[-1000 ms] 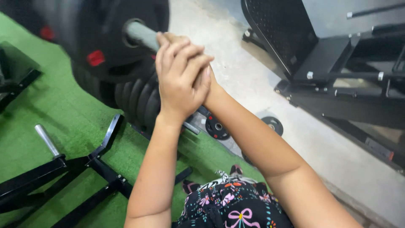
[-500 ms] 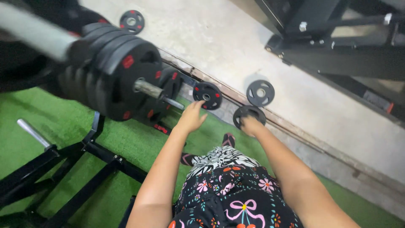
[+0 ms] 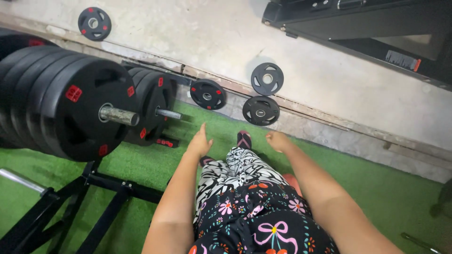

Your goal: Organizing and cleaning gym weight plates by wiping them and placing them on racks.

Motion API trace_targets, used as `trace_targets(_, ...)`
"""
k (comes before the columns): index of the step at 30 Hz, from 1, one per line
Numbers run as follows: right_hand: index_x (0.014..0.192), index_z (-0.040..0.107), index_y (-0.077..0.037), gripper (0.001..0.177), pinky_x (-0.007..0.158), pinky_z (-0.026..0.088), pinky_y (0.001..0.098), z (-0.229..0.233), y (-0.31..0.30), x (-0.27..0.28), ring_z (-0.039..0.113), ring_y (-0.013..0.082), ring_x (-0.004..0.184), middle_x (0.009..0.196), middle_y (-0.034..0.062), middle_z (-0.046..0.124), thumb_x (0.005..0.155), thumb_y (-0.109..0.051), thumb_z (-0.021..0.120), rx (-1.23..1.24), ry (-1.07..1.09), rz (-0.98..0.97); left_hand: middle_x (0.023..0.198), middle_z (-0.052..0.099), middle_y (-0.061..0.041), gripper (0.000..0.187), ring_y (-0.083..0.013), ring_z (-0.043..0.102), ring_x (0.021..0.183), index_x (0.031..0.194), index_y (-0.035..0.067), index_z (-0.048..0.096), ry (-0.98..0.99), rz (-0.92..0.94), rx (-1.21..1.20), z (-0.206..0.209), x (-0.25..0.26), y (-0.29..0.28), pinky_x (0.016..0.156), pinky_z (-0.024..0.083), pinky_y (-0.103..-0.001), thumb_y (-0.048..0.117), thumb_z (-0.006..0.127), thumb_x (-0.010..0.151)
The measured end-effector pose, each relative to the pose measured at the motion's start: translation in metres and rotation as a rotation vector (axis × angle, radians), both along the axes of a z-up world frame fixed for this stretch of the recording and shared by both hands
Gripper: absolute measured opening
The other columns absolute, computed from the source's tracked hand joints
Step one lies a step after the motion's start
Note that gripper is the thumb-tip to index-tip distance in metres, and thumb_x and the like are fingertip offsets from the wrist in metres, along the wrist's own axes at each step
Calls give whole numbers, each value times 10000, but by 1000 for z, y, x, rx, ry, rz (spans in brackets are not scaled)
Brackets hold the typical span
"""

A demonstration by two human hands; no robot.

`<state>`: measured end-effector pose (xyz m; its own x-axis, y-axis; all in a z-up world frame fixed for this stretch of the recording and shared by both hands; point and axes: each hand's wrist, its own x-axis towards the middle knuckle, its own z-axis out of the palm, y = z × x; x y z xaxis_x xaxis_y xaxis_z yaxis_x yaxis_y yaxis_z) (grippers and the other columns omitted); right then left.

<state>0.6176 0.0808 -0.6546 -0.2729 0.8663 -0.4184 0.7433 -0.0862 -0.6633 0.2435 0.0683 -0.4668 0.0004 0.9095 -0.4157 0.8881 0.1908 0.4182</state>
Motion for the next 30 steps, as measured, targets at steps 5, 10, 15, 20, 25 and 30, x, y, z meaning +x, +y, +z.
trace_targets(5,1227,728,-152,375,943,554,443,11,-9,-9,719,351,1054,1160,155,747,889,-261,609,-58,-18,-37,1372,568,-297,923,-443,577,1240,1584,57,183,57,-38,-5,-24,-35,18,1050,474,-478,255,746,881)
trace_targets(10,1207,745,-143,361,929,566,436,11,-14,-18,729,348,1048,1145,155,758,924,-323,613,-31,-12,-107,1252,696,-236,875,-405,641,1196,1579,41,207,10,-117,-4,-6,-51,38,1035,514,-452,265,721,907)
trace_targets(15,1215,749,-142,368,964,534,427,25,-19,-41,705,354,1076,1156,183,739,920,-330,635,-91,-49,-190,1219,716,-198,932,-402,656,1153,1616,56,105,-54,-26,7,18,-62,39,1021,502,-457,251,686,914)
trace_targets(20,1192,735,-84,355,951,549,406,-3,-28,-67,724,316,1066,1169,152,754,913,-284,649,-7,126,-208,1205,719,-187,950,-398,661,1141,1607,38,101,-47,-52,-25,3,-80,40,1011,507,-457,259,700,905)
trace_targets(25,1215,733,-97,344,941,572,402,40,-35,-95,751,318,1039,1132,164,762,914,-234,638,-80,127,-299,1180,719,-185,960,-400,660,1127,1596,25,102,-51,-76,-16,16,-90,33,998,501,-461,265,711,894)
trace_targets(30,1202,738,-120,320,950,551,435,34,-24,-99,698,371,1087,1170,156,740,957,-275,602,-75,0,-245,1188,721,-198,917,-409,663,1122,1602,29,137,-55,-107,-25,39,-82,47,992,511,-456,255,690,908)
